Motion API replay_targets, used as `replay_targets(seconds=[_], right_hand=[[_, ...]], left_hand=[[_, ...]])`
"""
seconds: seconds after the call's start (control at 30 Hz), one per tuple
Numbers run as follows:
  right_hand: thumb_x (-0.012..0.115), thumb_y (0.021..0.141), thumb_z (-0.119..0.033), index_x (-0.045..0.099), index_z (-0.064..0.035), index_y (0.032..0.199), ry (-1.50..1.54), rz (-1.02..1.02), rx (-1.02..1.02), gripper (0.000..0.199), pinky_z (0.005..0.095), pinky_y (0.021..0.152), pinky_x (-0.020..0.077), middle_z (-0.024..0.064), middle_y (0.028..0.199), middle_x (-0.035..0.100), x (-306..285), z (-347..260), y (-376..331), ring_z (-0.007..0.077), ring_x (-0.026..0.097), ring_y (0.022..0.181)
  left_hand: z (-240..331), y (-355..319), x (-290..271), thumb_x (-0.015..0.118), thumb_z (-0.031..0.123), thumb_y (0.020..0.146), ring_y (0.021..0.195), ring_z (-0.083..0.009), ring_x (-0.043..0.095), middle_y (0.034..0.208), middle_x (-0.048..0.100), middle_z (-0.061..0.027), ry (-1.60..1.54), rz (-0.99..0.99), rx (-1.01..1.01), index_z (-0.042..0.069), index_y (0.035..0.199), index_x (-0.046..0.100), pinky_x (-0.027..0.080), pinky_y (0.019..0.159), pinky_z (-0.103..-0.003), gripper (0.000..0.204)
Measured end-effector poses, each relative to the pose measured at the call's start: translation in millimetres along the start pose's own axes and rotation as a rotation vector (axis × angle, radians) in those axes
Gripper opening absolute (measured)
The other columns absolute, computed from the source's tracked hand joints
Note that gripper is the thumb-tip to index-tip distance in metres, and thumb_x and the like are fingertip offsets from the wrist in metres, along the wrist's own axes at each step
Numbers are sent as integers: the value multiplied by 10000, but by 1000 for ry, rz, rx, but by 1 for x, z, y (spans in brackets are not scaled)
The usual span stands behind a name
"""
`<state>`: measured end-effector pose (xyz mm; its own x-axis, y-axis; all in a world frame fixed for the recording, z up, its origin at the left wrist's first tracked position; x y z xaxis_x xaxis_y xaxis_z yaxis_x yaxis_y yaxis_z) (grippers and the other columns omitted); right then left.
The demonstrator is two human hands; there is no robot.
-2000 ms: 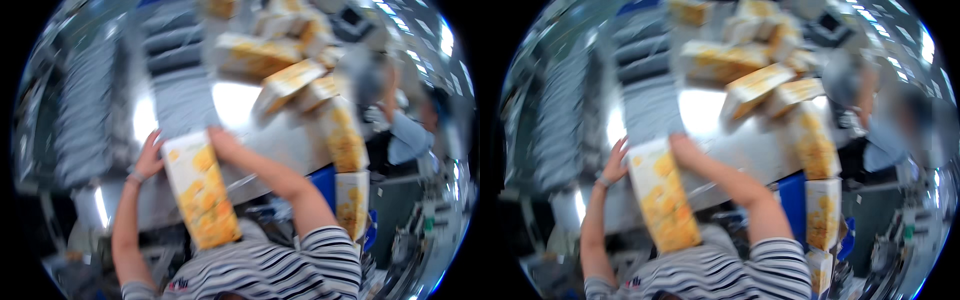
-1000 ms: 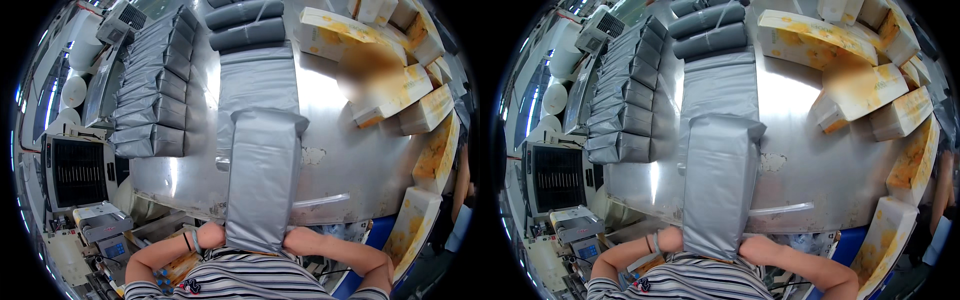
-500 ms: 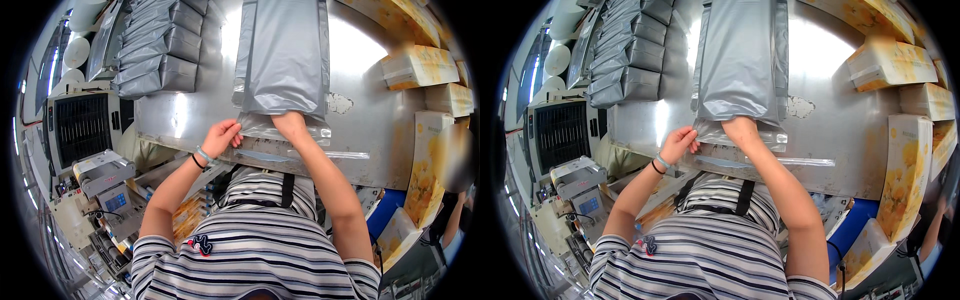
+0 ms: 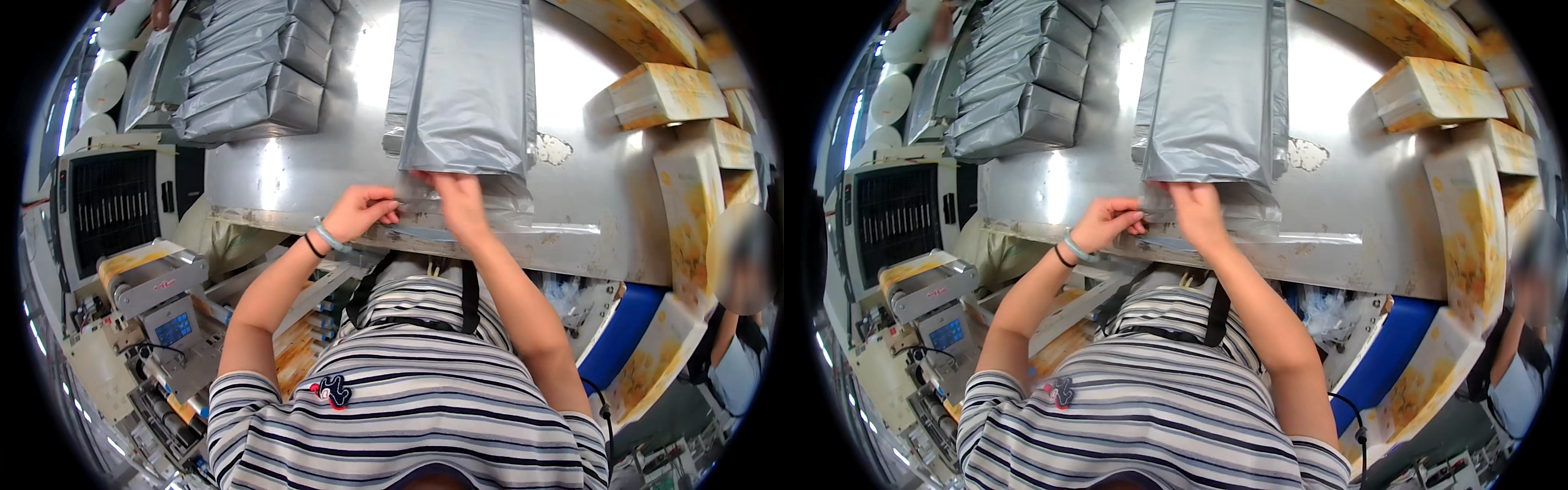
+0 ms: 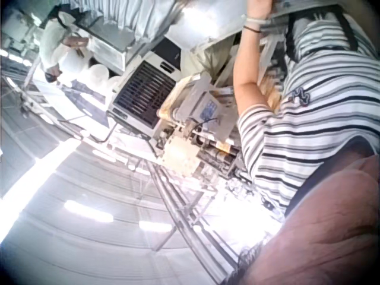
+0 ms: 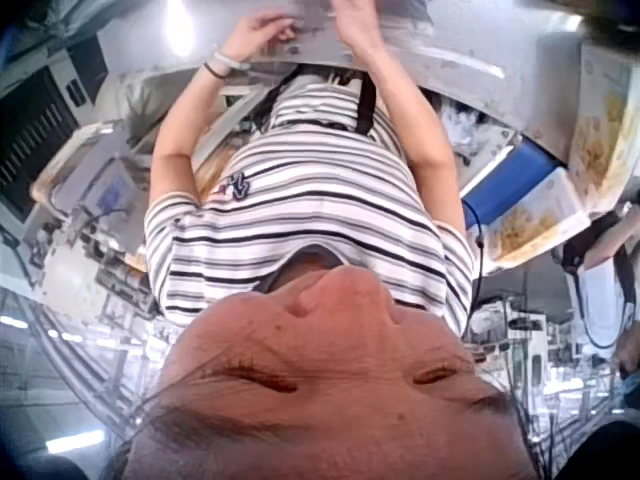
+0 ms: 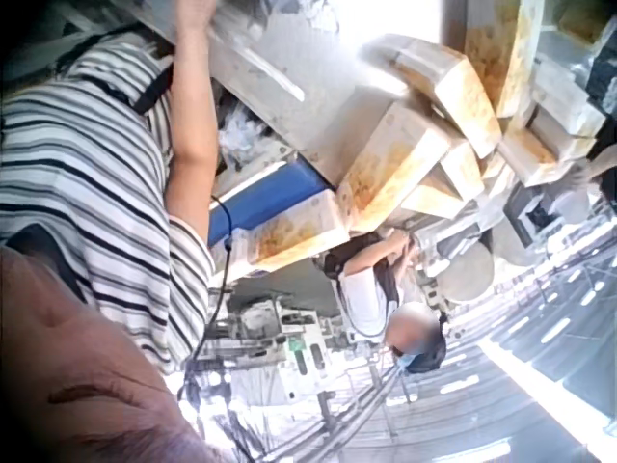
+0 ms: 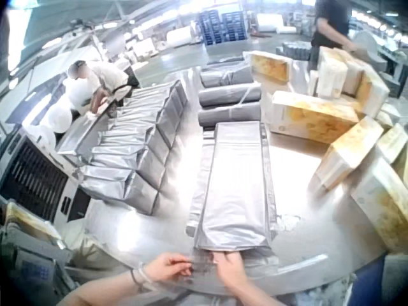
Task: The person places rectangular boxes into silver plastic bags by hand and then stacks the bagged items together on a metal workstation.
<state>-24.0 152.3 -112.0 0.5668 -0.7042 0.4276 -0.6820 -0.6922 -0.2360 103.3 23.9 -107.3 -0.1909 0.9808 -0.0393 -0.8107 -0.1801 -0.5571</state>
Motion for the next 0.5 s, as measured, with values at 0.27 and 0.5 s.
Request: replay_targets(seconds=[0.27, 0.5], right_hand=[[645, 820, -112, 628, 3, 946, -871, 71, -550, 171, 324, 787, 486, 132, 913, 639, 31, -45, -66, 290, 618, 862], [539, 916, -143, 574, 21, 1015, -259, 145, -200, 195, 316, 826, 468, 94, 939, 658, 7, -15, -19, 173, 599, 916]], left_hand=[[12, 11, 3, 560, 74, 912, 771, -71, 610, 854, 655, -38, 74, -129, 131, -55, 1015, 629, 499, 697, -209, 179], [25, 14, -2, 561, 55, 901, 767, -57, 602, 803, 653, -23, 116, -221, 195, -45, 975, 640, 487, 679, -206, 148]])
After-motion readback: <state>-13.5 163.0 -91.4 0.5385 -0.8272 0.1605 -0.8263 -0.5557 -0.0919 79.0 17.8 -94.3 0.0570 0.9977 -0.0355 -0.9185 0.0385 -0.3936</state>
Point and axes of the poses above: each hand's wrist, its own y-axis towards the middle knuckle, its own x-axis out of the palm, z = x × y, the point moved 5 cm from there along y, towards the middle knuckle
